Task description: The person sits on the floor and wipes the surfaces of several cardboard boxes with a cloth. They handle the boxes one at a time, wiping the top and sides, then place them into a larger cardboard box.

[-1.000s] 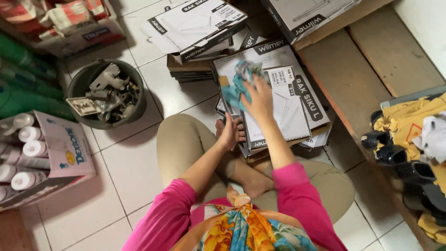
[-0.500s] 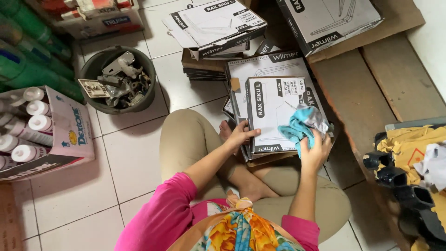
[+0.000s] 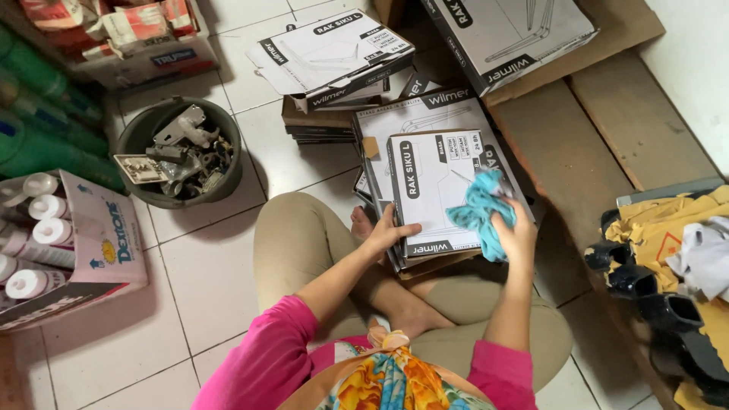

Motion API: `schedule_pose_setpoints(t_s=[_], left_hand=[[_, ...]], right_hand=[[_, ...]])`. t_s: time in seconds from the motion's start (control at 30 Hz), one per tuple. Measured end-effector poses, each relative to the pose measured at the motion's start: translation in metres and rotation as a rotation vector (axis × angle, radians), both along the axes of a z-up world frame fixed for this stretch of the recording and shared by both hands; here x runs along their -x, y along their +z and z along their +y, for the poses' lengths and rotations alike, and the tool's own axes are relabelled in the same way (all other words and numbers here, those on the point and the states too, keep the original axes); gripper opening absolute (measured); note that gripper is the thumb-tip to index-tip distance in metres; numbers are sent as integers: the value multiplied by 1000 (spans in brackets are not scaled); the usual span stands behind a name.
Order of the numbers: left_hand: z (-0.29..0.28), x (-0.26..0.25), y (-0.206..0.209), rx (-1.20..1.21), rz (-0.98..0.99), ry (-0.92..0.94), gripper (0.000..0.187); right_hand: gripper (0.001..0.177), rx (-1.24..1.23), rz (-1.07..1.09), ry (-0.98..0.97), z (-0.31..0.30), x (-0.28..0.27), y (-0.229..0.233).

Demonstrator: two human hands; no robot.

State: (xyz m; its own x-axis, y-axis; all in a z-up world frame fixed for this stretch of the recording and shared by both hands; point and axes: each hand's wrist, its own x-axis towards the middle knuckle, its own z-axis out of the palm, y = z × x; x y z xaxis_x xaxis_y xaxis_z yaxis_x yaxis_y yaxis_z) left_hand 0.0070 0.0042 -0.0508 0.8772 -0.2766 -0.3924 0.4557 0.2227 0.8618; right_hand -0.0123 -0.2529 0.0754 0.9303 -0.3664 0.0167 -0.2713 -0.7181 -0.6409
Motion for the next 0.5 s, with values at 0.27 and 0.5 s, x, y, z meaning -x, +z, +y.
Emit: schedule_pose_setpoints(t_s=[0.27, 0.5], left_hand=[[-4, 5, 30, 47, 28, 4, 101], [-9, 14, 82, 91, 56, -5, 95]], right_hand=[[46, 476, -417, 97, 18, -141, -56], [37, 745, -622, 306, 97, -116, -18]])
